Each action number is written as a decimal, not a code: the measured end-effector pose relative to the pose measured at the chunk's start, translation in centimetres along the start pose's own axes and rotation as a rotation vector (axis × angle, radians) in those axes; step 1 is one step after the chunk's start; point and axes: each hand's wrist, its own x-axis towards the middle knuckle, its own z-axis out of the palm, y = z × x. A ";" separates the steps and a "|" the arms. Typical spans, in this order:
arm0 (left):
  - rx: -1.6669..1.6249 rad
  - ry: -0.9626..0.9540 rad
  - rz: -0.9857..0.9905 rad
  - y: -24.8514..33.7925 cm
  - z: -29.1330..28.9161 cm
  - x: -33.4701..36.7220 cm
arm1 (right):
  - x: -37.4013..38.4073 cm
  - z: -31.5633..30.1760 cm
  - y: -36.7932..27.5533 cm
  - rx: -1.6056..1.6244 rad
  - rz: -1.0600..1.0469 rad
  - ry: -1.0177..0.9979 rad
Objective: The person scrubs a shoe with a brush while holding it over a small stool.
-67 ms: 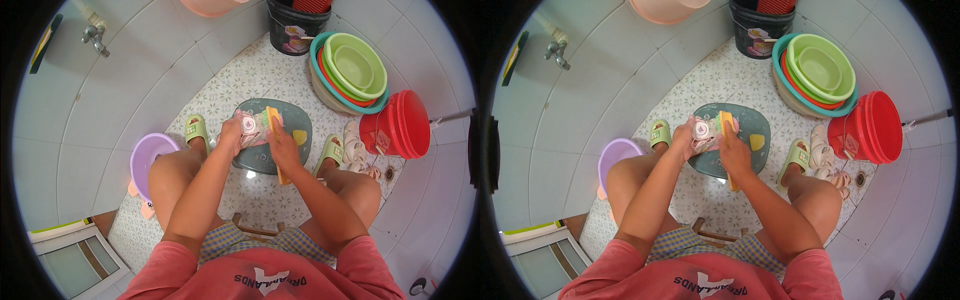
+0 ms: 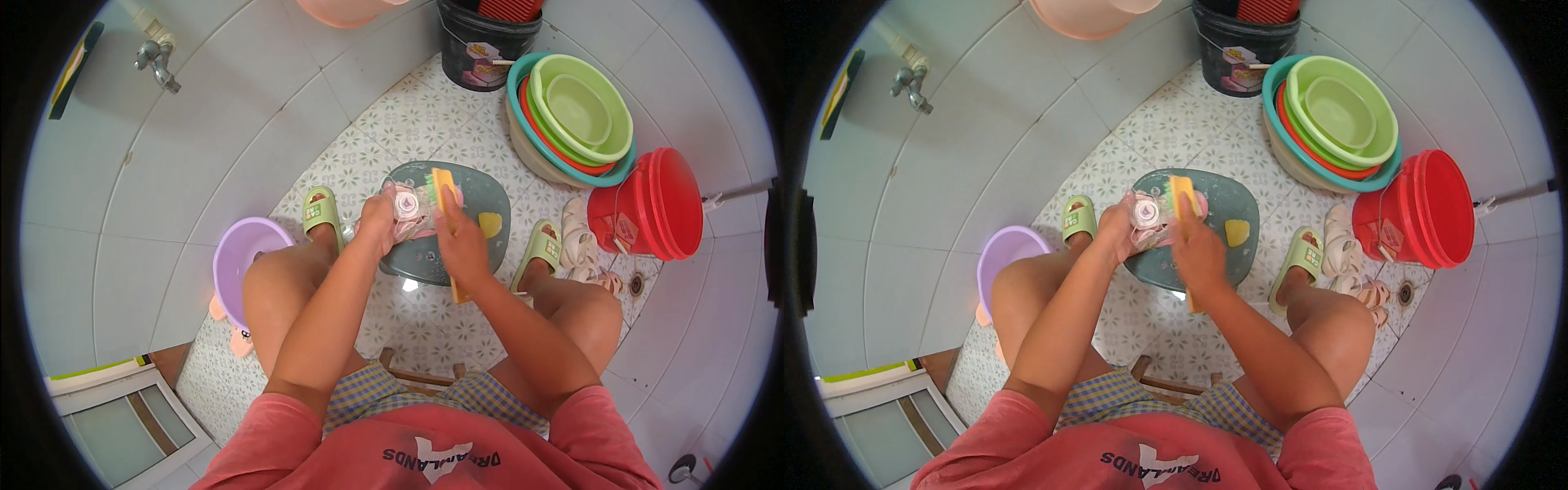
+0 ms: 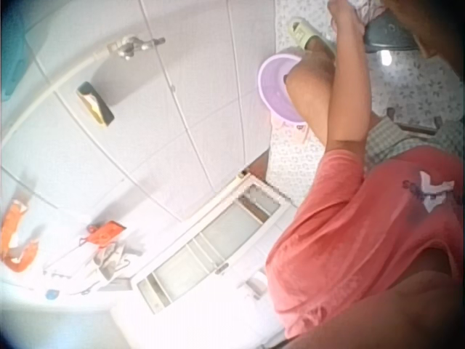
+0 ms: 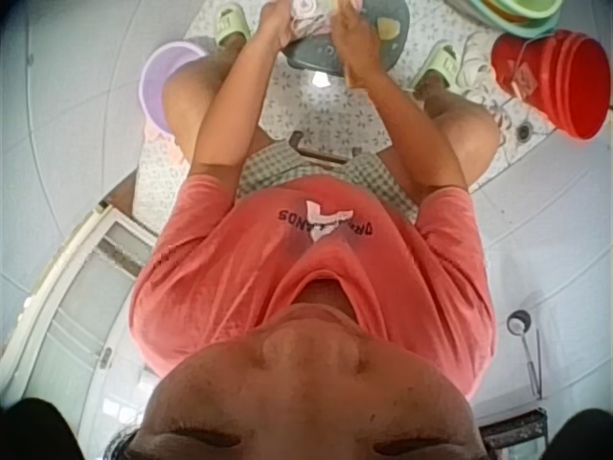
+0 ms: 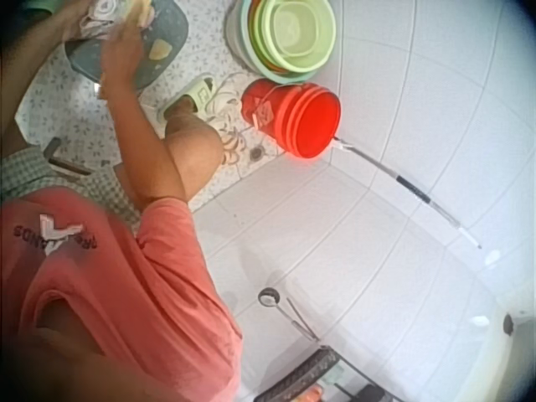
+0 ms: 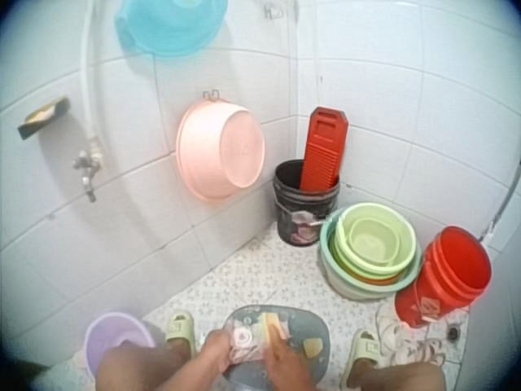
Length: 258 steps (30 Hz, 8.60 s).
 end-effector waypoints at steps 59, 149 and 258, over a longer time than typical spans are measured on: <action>-0.141 -0.121 0.056 -2.2 -1.4 0.3 | -0.1 -0.5 -1.0 -0.313 -0.063 -0.220; -0.267 -0.129 -0.056 -1.9 0.3 -1.4 | -1.8 1.0 0.4 -0.048 0.075 -0.066; -0.088 -0.263 -0.109 -1.6 -0.5 -0.1 | -1.1 -1.1 2.4 -0.215 -0.045 0.004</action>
